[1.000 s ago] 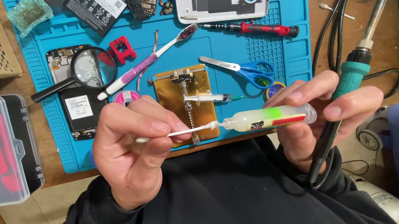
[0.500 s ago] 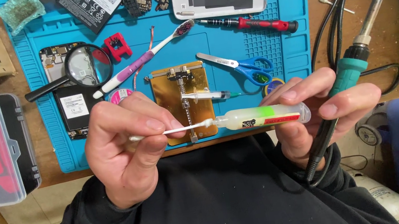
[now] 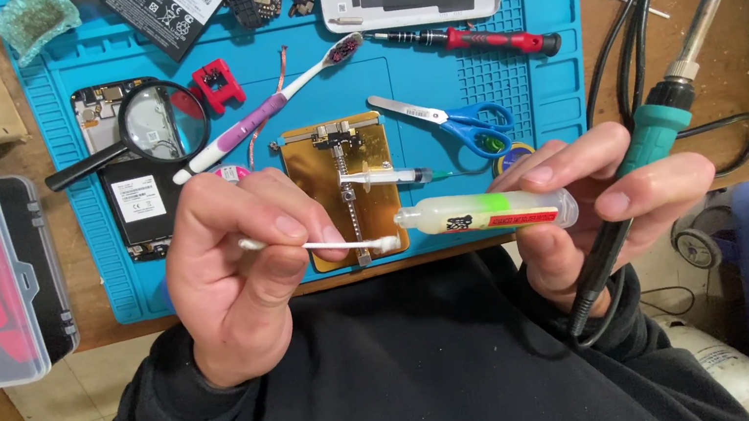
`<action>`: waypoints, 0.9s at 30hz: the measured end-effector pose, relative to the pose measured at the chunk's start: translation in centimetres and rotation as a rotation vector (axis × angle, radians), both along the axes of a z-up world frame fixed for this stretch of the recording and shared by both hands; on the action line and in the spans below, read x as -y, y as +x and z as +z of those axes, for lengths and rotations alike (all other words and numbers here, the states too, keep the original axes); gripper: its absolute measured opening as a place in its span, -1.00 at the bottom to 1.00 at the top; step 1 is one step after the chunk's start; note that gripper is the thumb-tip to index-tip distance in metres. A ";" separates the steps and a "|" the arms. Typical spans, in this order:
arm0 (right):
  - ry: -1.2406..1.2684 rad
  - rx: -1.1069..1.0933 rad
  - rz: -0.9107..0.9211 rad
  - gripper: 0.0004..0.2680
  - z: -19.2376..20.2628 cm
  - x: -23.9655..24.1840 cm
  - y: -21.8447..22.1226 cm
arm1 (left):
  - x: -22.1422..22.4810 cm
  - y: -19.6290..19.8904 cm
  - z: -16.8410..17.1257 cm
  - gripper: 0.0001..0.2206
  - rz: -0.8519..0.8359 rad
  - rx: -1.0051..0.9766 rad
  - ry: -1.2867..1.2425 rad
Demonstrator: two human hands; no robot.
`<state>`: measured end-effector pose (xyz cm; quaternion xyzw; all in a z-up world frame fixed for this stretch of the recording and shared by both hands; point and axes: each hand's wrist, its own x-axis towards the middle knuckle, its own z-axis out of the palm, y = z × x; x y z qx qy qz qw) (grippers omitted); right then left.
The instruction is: Repairing a circuit board by cleaning it, applying flux, and soldering components
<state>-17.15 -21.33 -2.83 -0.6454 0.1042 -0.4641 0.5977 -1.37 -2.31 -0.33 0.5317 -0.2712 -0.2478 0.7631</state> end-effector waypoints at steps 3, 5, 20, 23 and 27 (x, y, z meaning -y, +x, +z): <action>-0.031 -0.025 0.023 -0.69 0.1 0.5 -0.3 | -0.4 0.5 0.1 -0.82 -0.032 -0.009 -0.010; -0.100 0.007 0.025 -0.70 -0.2 1.9 -0.1 | -0.7 1.1 0.5 -0.81 0.001 0.035 0.023; -0.214 -0.109 -0.132 -0.68 -3.9 4.9 -2.0 | -0.1 5.5 -0.2 -0.91 -0.049 0.893 0.657; -0.191 -0.134 -0.204 -0.68 -3.7 3.8 -1.2 | 0.0 5.5 -0.3 -0.91 -0.057 0.914 0.668; -0.206 -0.214 -0.252 -0.71 -3.2 3.2 -0.7 | 0.1 5.4 -0.5 -0.87 -0.070 0.965 0.676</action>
